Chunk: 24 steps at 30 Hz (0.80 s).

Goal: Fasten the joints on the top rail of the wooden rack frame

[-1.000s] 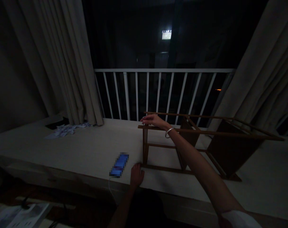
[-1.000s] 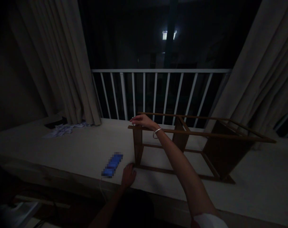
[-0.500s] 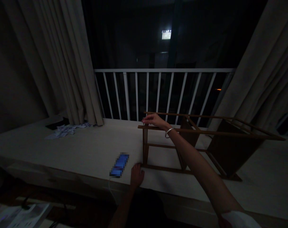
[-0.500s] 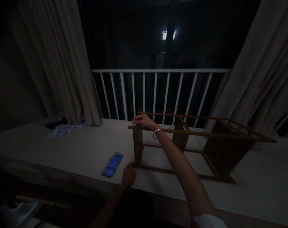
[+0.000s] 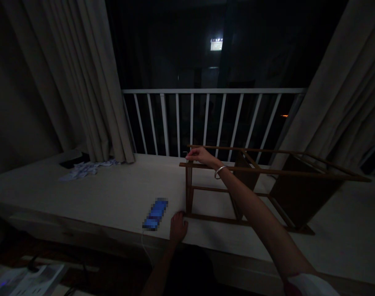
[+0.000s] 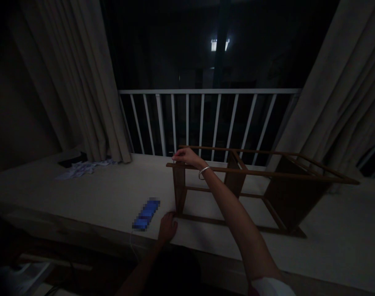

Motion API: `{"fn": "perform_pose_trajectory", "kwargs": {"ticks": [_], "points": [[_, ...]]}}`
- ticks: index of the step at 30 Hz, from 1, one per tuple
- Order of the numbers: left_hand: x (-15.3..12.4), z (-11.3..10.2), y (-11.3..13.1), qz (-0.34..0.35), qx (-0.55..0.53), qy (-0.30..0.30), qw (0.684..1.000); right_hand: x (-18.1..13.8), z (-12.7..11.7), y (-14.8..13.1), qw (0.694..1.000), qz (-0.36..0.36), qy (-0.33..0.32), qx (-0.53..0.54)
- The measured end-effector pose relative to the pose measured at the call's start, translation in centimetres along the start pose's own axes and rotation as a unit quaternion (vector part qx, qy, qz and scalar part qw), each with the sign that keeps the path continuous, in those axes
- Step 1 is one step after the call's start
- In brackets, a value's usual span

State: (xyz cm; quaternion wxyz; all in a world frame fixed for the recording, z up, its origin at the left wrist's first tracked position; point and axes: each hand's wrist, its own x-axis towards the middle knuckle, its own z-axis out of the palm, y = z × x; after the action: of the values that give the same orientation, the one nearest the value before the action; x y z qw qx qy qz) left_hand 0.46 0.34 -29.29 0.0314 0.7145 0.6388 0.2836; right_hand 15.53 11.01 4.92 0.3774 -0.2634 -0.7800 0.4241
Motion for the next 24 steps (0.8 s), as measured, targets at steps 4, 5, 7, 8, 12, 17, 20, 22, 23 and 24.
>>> {"fn": "perform_pose_trajectory", "kwargs": {"ticks": [4, 5, 7, 8, 12, 17, 20, 22, 23, 24], "points": [[-0.05, -0.06, 0.00, 0.002, 0.003, 0.001, 1.000, 0.06, -0.02, 0.19, 1.000, 0.008, 0.003, -0.005], [-0.05, -0.05, -0.01, 0.002, 0.003, 0.004, 1.000, 0.05, -0.02, 0.21, 1.000, 0.009, 0.003, -0.006], [-0.05, 0.02, -0.07, 0.004, 0.002, 0.008, 1.000, 0.04, -0.03, 0.22, 1.000, 0.006, 0.001, -0.005], [-0.05, 0.08, -0.11, 0.006, 0.000, 0.008, 1.000, 0.02, -0.02, 0.19, 1.000, 0.004, 0.000, -0.004], [-0.06, 0.30, -0.29, 0.010, -0.004, 0.010, 1.000, -0.16, 0.07, -0.16, 1.000, -0.001, -0.005, 0.009], [-0.05, 0.10, -0.19, 0.009, -0.005, 0.004, 1.000, -0.42, 0.18, -0.59, 1.000, 0.012, -0.006, 0.005], [-0.03, -0.15, -0.04, 0.004, -0.004, -0.004, 1.000, -0.35, 0.16, -0.47, 1.000, 0.026, -0.007, 0.006], [-0.01, -0.21, -0.02, 0.004, -0.003, -0.005, 1.000, -0.27, 0.15, -0.35, 0.999, 0.032, -0.007, 0.011], [0.00, -0.19, -0.04, 0.005, -0.003, -0.004, 1.000, -0.24, 0.14, -0.31, 0.999, 0.031, -0.007, 0.015], [0.00, -0.16, -0.07, 0.007, -0.003, -0.002, 1.000, -0.22, 0.14, -0.29, 0.999, 0.027, -0.007, 0.020]]}}
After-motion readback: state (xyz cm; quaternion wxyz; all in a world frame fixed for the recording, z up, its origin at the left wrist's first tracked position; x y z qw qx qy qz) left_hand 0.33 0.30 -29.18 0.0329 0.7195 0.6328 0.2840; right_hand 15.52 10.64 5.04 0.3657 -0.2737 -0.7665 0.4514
